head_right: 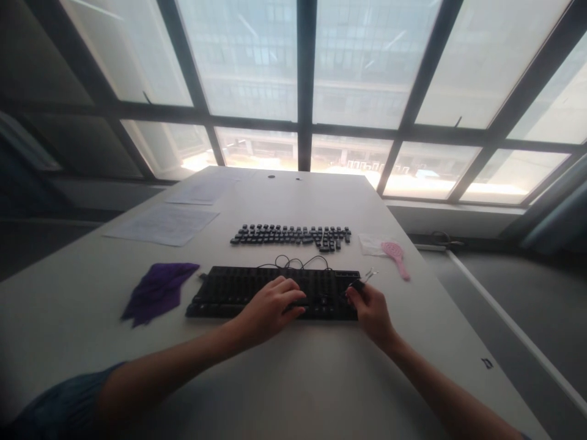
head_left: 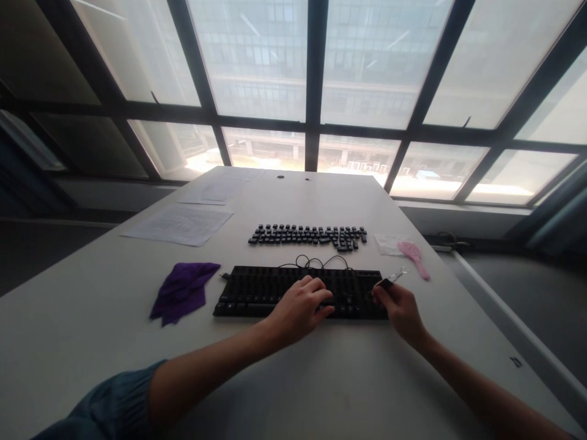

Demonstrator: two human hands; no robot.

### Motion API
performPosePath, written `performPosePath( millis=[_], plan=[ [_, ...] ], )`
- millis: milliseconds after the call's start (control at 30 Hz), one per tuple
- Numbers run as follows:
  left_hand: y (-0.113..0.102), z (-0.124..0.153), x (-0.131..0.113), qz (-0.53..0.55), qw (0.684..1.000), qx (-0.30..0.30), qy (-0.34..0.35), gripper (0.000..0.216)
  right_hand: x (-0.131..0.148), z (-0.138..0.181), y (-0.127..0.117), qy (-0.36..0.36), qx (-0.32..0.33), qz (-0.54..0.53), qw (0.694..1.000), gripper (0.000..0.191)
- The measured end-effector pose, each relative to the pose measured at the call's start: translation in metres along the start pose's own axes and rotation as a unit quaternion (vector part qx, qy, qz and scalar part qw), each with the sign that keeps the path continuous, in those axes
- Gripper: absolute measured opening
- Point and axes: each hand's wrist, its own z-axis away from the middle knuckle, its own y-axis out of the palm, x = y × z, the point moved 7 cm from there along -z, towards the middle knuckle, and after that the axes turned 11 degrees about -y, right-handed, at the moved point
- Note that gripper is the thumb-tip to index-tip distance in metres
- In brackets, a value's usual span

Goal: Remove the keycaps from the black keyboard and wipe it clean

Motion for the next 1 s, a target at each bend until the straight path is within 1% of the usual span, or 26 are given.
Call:
performPosePath(
  millis=[100,167,233,400,500,600,700,800,900,1000],
  plan=[
    [0.016,-0.015,-0.021,0.011,0.999,0.02,0.025,0.023,0.011,-0.005,0.019,-0.017,0.061,-0.012,0.998,0.035],
    [0.026,-0.024,-0.03,0.019,0.999,0.028,0.035,0.023,0.013,-0.006,0.025,-0.017,0.073,-0.009,0.997,0.035],
    [0.033,-0.031,-0.032,0.028,0.999,0.029,0.035,0.023,0.014,-0.006,0.026,-0.014,0.082,-0.003,0.997,0.035],
    [0.042,-0.033,-0.029,0.043,0.998,0.028,0.034,0.02,0.015,-0.005,0.025,-0.033,0.114,0.007,0.993,0.03],
    [0.044,-0.032,-0.027,0.053,0.998,0.024,0.032,0.02,0.016,-0.006,0.023,-0.05,0.108,0.018,0.993,0.03],
    [0.045,-0.032,-0.024,0.08,0.996,0.017,0.019,0.023,0.014,-0.007,0.023,-0.041,0.1,0.009,0.994,0.031],
    [0.046,-0.034,-0.02,0.108,0.994,0.019,-0.003,0.021,0.013,-0.007,0.023,-0.032,0.094,-0.009,0.995,0.03],
    [0.047,-0.036,-0.017,0.121,0.992,0.021,-0.02,0.021,0.02,-0.008,0.025,-0.059,0.098,-0.01,0.993,0.027],
    [0.047,-0.036,-0.018,0.12,0.992,0.023,-0.021,0.019,0.029,-0.01,0.031,-0.091,0.117,0.008,0.989,0.024],
    [0.048,-0.036,-0.019,0.12,0.992,0.024,-0.015,0.016,0.032,-0.014,0.035,-0.098,0.135,0.015,0.986,0.023]
  ],
)
